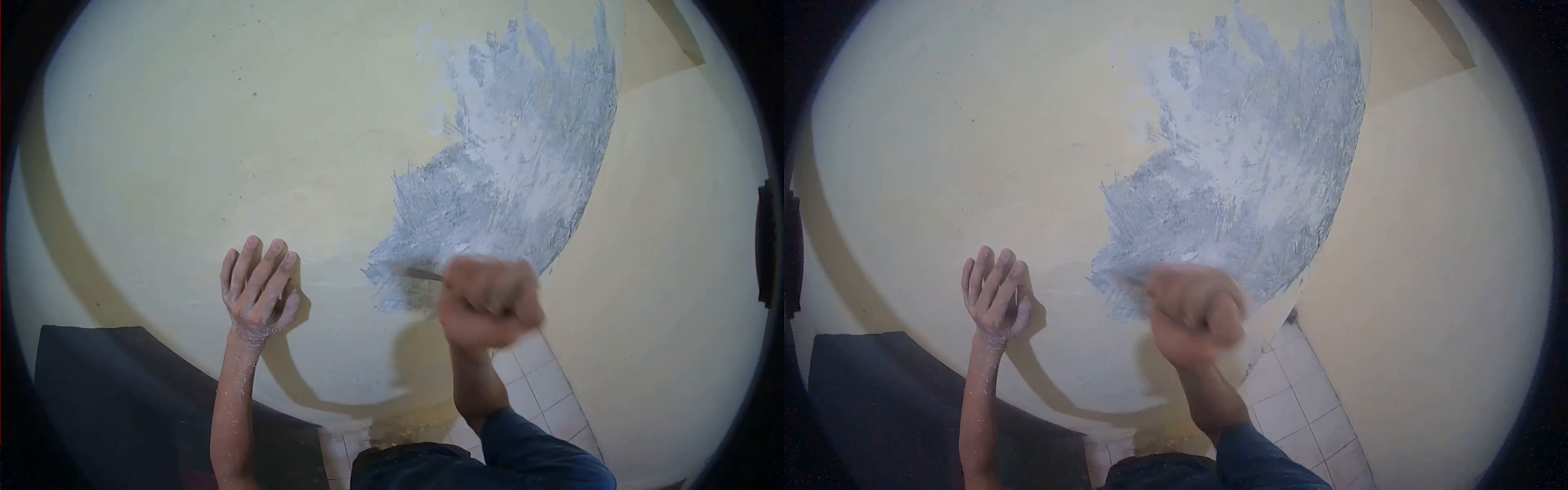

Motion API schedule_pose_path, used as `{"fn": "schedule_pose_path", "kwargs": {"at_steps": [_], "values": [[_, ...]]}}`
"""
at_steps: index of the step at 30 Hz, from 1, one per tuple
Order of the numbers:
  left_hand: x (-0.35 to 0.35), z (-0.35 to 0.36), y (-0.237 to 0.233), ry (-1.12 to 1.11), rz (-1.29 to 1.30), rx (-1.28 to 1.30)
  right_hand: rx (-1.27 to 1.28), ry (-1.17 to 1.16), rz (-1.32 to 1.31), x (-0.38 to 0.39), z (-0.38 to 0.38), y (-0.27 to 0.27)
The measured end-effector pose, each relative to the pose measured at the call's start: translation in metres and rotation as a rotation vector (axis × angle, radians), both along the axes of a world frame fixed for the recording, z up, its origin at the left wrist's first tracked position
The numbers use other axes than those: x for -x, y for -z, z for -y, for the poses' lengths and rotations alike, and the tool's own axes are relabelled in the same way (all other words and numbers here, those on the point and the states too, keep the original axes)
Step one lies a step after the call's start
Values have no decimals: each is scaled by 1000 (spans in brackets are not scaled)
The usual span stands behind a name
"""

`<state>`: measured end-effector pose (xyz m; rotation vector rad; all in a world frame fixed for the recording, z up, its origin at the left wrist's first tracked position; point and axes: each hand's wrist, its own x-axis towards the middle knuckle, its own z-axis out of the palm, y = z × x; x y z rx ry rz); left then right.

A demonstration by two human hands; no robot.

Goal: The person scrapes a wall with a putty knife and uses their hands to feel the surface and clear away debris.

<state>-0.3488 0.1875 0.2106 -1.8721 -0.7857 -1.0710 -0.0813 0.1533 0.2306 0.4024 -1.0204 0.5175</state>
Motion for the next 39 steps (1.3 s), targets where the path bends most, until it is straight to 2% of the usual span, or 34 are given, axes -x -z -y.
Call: {"fn": "schedule_pose_path", "kwargs": {"at_steps": [1, 4, 5, 8, 12, 16, 20, 21, 27, 30, 33, 36, 37, 39], "values": [[1, 1, 4, -15, -21, 2, 113, -83, 98, 4, -2, -6], [6, -6, 3, -31, -65, -24, -122, -42, 11, -1, 17, -12], [7, -6, 4, -24, -62, -26, -40, -16, 19, -6, 31, -20], [7, -3, 6, -32, -61, -19, 76, -47, 75, 3, -2, -7], [7, -7, 6, -18, -57, -44, -52, 19, 26, -2, 31, -19], [4, -1, 5, -32, -52, -23, 9, 50, 108, 7, 1, -11], [4, -6, 2, -14, -43, -49, -91, 99, 110, -4, 29, -20], [5, -5, 4, -6, -42, -49, -116, 214, 176, -1, 15, -17], [5, -5, 5, -13, -36, -35, -95, 145, 138, -4, 32, -25], [3, -3, 3, -29, -34, -18, -44, 162, 165, 7, 13, -19], [4, -4, 4, -24, -31, -20, -95, 136, 189, 2, 29, -22], [0, 0, 2, -24, 12, -13, -58, 252, 117, 16, 13, -17], [0, 2, 4, -28, 11, -5, -27, 165, 200, 13, 13, -17], [0, -1, 2, -30, 8, -13, -68, 158, 185, 5, 25, -20]]}}
